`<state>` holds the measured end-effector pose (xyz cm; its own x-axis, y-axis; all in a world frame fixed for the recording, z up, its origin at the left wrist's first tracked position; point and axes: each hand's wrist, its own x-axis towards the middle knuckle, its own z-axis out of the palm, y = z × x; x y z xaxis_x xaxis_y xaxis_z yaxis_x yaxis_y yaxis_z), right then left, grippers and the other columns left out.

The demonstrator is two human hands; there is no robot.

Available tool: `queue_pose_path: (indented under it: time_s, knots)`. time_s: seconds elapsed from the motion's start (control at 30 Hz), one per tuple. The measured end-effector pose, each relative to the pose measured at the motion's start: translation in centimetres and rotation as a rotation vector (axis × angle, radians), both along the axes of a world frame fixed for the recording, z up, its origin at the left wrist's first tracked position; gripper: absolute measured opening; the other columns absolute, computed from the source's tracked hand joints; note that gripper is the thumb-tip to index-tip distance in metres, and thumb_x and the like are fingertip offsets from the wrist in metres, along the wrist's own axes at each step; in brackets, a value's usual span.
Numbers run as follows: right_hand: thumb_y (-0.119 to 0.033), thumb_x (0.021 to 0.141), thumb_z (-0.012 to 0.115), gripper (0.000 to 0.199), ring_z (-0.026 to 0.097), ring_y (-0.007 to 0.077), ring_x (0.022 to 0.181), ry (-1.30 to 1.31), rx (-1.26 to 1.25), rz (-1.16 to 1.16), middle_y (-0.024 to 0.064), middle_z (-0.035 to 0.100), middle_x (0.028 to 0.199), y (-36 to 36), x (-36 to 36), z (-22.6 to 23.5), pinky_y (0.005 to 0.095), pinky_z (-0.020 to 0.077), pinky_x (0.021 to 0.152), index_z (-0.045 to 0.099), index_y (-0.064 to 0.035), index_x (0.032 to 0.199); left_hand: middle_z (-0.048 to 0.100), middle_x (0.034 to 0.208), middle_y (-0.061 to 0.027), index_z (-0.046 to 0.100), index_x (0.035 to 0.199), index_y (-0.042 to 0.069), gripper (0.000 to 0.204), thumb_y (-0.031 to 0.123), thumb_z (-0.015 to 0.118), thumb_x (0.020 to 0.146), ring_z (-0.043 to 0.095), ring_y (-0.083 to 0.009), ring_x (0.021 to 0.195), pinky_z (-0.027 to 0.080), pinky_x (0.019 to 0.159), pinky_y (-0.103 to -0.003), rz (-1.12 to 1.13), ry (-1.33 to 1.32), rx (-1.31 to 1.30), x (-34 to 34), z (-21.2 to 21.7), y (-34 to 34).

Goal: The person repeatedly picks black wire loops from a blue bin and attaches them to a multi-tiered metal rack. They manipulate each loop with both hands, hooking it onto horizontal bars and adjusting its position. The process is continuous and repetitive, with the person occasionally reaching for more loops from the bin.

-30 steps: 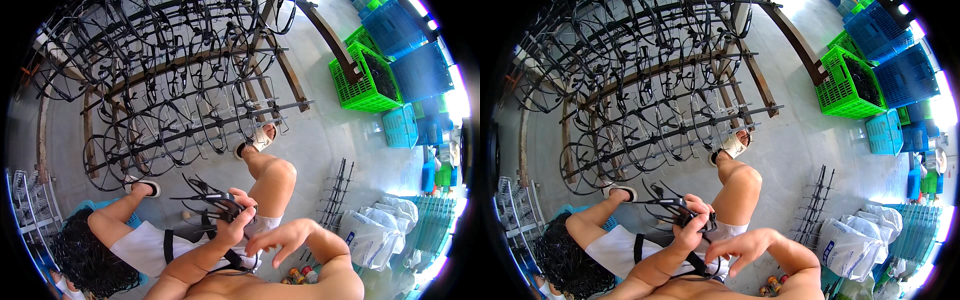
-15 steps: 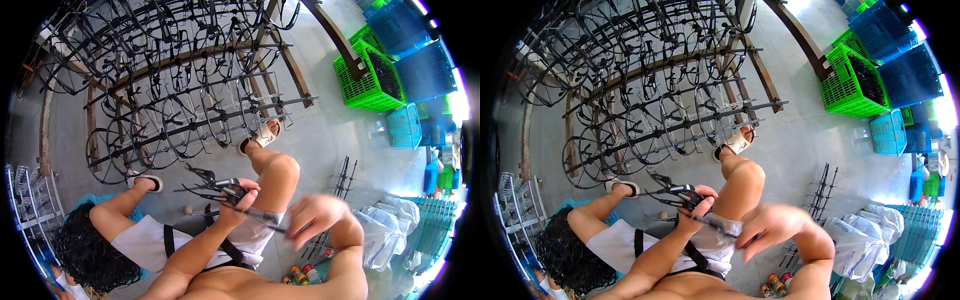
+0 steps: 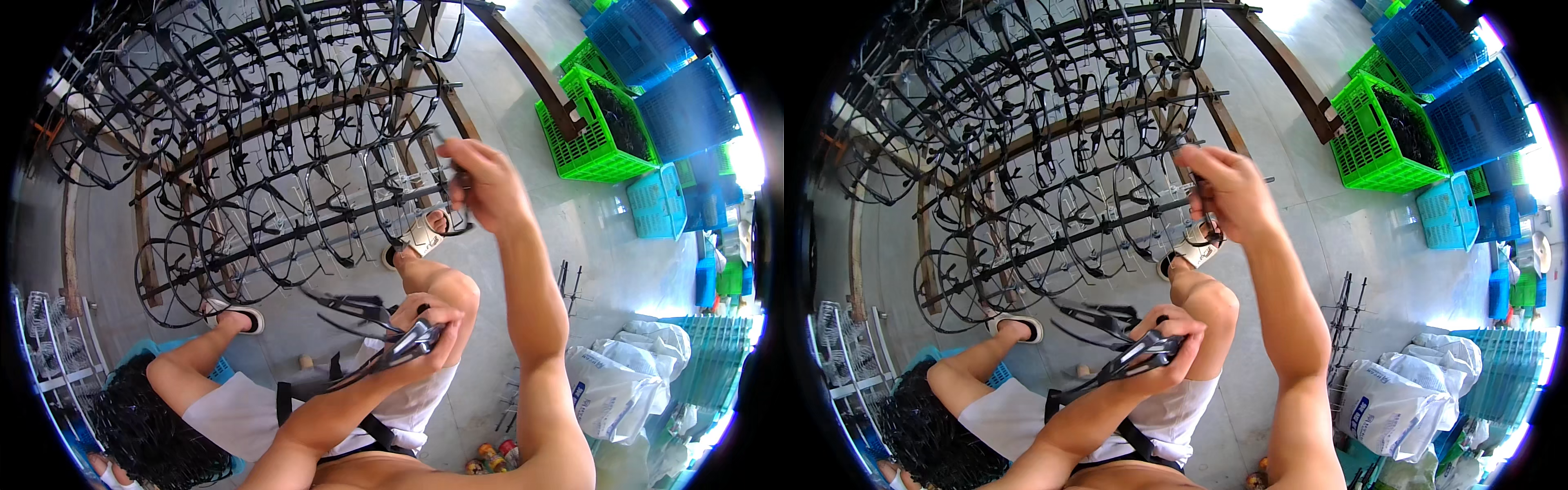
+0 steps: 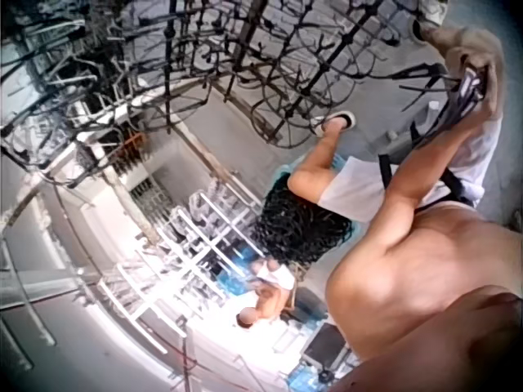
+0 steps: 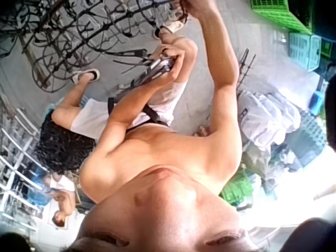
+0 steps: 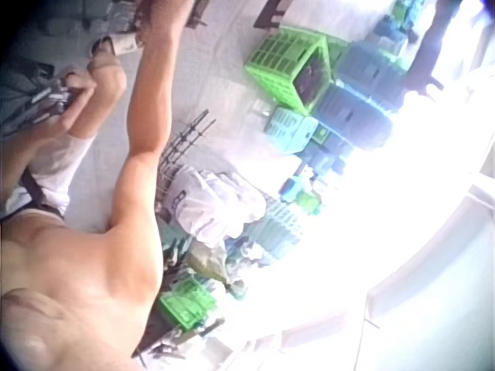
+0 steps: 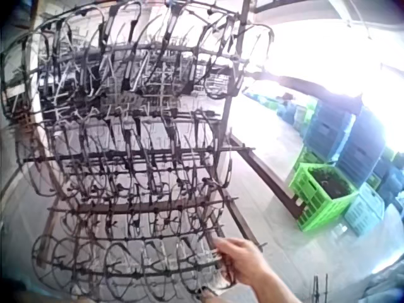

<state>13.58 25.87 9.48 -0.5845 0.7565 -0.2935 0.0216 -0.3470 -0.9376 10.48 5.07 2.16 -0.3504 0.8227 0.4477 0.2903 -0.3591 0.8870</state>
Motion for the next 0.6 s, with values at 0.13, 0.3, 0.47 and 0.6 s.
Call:
queue_pose_path:
  time_s: [0.13,0.3,0.47,0.6]
  knots:
    - [-0.029,0.091,0.061,0.03,0.049,0.0075,0.048,0.006,-0.16,0.024,0.0011,0.055,0.068,1.2,-0.8,-5.1,0.0214,0.0406,0.043,0.061,0.0008,0.091,0.059,0.079,-0.0085,0.06,0.095,0.002,0.019,-0.002,0.065,0.078,0.057,-0.0204,0.071,0.047,0.064,-0.029,0.214,-0.158,-0.051,2.9,-1.2,2.9]
    - [-0.026,0.091,0.06,0.03,0.05,0.0095,0.049,0.056,-0.135,-0.027,0.0027,0.055,0.068,-0.3,0.2,-5.9,0.0219,0.0404,0.042,0.061,0.0041,0.094,0.06,0.075,-0.0077,0.063,0.094,0.001,0.02,0.005,0.071,0.076,0.057,-0.0229,0.07,0.046,0.066,-0.033,0.414,0.015,-0.194,3.0,-3.2,8.0]
    - [-0.018,0.091,0.059,0.022,0.055,0.012,0.046,0.27,-0.063,-0.147,0.0048,0.056,0.069,-0.7,1.2,-3.8,0.0232,0.043,0.038,0.061,0.0036,0.094,0.063,0.082,-0.0108,0.061,0.085,0.0,0.012,0.007,0.069,0.079,0.06,-0.0261,0.077,0.047,0.072,-0.034,0.428,0.019,-0.234,2.7,-3.9,8.7]
    - [-0.023,0.089,0.061,0.028,0.054,0.0104,0.051,-0.082,-0.045,0.025,0.0063,0.058,0.073,0.0,-1.3,-3.2,0.0234,0.0422,0.041,0.061,0.0046,0.091,0.061,0.077,-0.0102,0.061,0.085,-0.001,0.01,0.007,0.066,0.082,0.058,-0.02,0.072,0.047,0.068,-0.031,0.455,-0.087,-0.162,2.7,-5.4,8.6]
